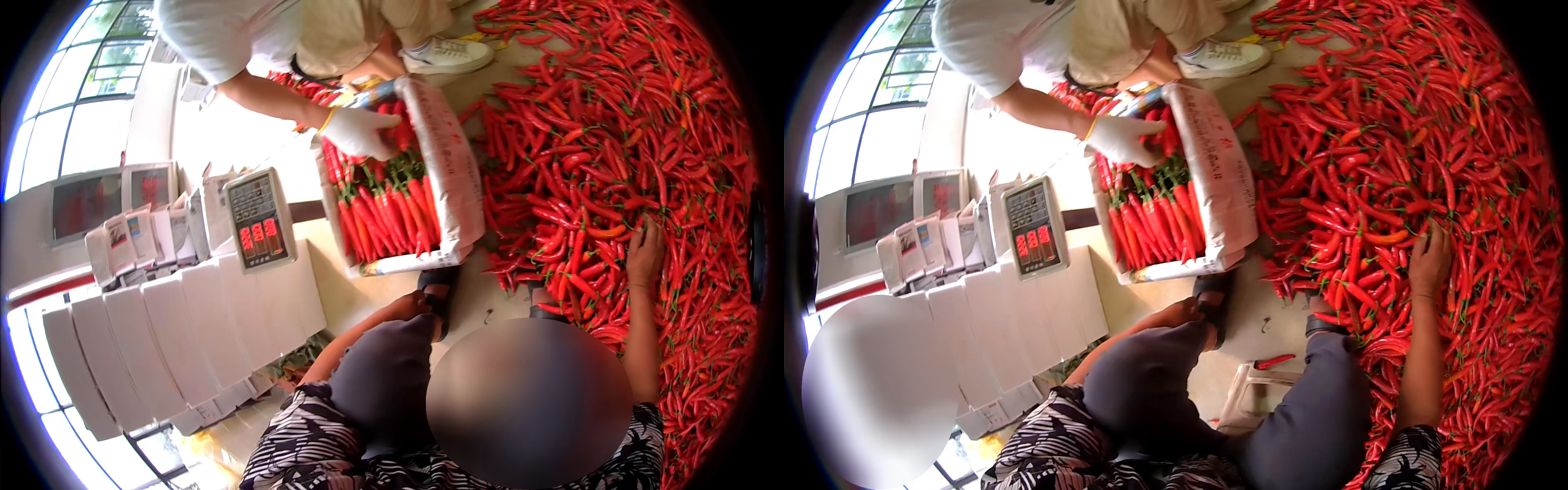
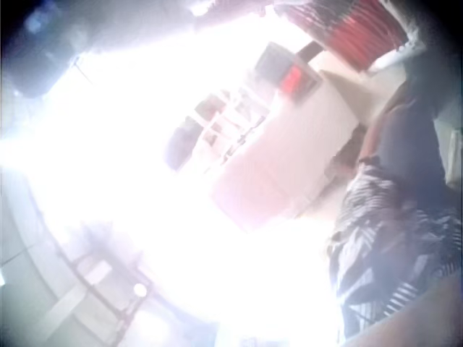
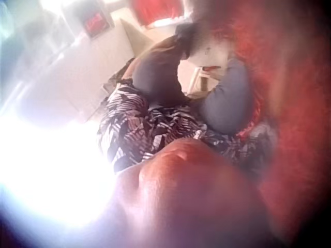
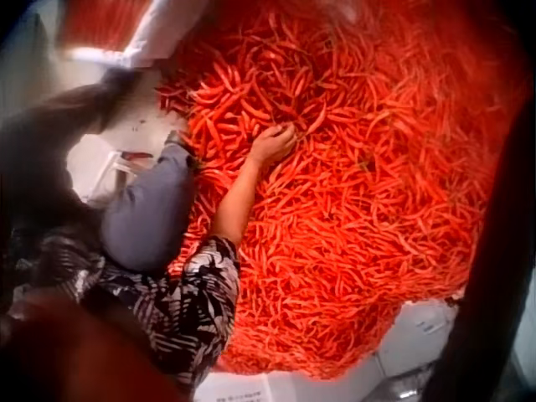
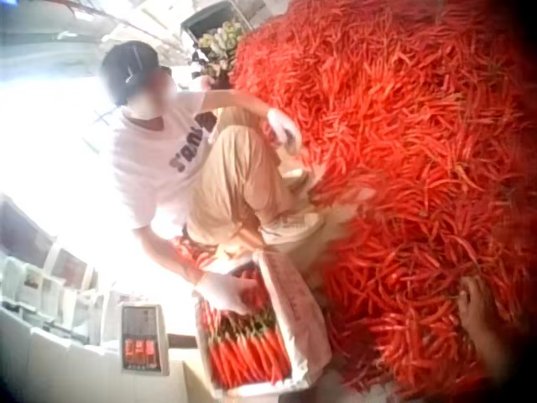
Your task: The person sits on the floor amidst a large pile of red chili peppers, picking them up by hand and placing them into a white cardboard box. The person also handles a digital scale and a green sack, occasionally adjusting the peppers in the box.
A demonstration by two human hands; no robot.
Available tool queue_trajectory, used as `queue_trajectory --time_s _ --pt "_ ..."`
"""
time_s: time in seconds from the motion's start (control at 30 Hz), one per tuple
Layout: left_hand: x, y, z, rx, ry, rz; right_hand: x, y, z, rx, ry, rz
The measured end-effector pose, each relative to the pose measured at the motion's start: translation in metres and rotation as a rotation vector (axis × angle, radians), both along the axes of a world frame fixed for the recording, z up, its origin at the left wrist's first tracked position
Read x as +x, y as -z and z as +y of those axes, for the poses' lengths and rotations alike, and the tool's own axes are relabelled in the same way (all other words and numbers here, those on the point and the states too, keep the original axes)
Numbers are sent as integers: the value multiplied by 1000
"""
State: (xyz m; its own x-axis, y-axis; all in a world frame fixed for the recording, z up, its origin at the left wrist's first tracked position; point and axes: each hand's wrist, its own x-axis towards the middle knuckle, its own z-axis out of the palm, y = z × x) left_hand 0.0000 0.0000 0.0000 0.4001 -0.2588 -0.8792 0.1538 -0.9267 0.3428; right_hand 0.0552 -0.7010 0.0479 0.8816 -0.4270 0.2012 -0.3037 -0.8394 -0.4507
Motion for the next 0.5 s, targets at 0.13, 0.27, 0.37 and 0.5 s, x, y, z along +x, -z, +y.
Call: queue_trajectory --time_s 0.13,0.27,0.37,0.5 --pt "35 -11 -44 -137 141 -73 -2 10 -41 -143 3 12" --pt "47 -64 -80 -64 75 -35 -8 9 -40 -170 9 71" --pt "46 -73 -71 -37 45 -22 -6 17 -31 -216 -2 62" --pt "46 -68 -69 -50 64 -36 -4 17 -31 -196 -5 79"
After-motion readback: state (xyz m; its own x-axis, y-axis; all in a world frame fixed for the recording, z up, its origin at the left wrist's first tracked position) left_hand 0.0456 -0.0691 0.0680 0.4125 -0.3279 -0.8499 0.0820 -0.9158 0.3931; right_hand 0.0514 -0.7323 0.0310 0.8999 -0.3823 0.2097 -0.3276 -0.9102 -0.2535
